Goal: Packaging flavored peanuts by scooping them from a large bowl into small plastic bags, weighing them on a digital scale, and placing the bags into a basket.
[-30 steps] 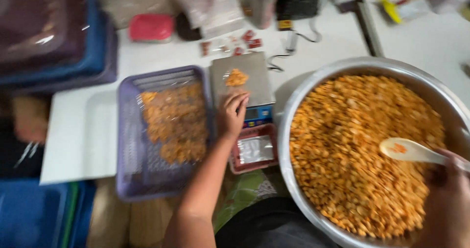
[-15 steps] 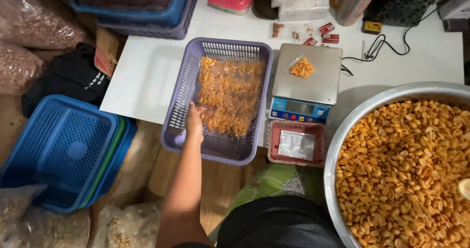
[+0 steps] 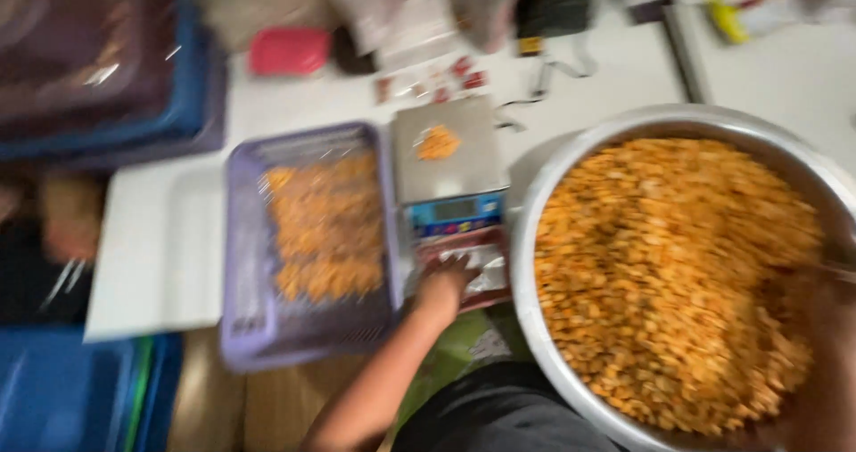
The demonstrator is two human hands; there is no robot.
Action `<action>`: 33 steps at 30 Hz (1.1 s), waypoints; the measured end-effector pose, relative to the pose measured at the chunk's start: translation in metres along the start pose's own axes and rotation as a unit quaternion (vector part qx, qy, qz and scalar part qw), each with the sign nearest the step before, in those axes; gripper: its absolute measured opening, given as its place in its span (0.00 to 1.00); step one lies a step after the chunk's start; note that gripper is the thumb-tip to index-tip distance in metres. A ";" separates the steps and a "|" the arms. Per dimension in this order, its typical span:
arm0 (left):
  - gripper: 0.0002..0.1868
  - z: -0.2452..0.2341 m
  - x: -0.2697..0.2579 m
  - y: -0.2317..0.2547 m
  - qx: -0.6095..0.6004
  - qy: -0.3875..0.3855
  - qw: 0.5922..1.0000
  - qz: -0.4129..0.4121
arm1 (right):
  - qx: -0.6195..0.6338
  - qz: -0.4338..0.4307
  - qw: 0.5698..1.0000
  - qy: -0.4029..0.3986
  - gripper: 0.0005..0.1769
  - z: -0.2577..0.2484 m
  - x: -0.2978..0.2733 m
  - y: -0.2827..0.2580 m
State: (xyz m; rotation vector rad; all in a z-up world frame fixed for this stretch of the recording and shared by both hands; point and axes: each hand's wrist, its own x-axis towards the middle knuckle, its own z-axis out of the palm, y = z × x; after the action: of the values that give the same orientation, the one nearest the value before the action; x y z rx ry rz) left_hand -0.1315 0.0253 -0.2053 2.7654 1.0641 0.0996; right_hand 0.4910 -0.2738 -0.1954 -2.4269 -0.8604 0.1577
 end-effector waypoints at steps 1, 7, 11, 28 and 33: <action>0.17 -0.011 0.000 -0.001 -0.068 -0.017 0.997 0.010 | -0.018 0.015 1.000 0.015 0.20 -0.003 -0.026 -0.030; 0.23 -0.027 0.003 -0.002 -0.073 0.024 0.997 0.014 | 0.253 0.190 0.948 0.037 0.13 -0.050 -0.097 -0.192; 0.18 -0.079 0.019 0.013 -0.266 0.104 0.950 -0.129 | 0.349 0.126 0.927 0.063 0.12 -0.073 -0.111 -0.252; 0.18 -0.205 0.055 0.174 -0.625 -0.202 0.753 -0.039 | 0.309 -0.134 0.941 0.002 0.11 -0.107 -0.154 -0.377; 0.16 -0.194 0.061 0.176 -0.622 -0.208 0.755 0.017 | 0.141 -0.310 0.938 -0.064 0.12 -0.112 -0.162 -0.399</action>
State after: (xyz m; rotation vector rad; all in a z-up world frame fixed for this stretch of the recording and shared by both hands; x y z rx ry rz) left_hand 0.0051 -0.0352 0.0183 1.4591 0.4744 0.1230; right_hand 0.1773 -0.1690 0.1021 -1.7966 -1.5037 0.1829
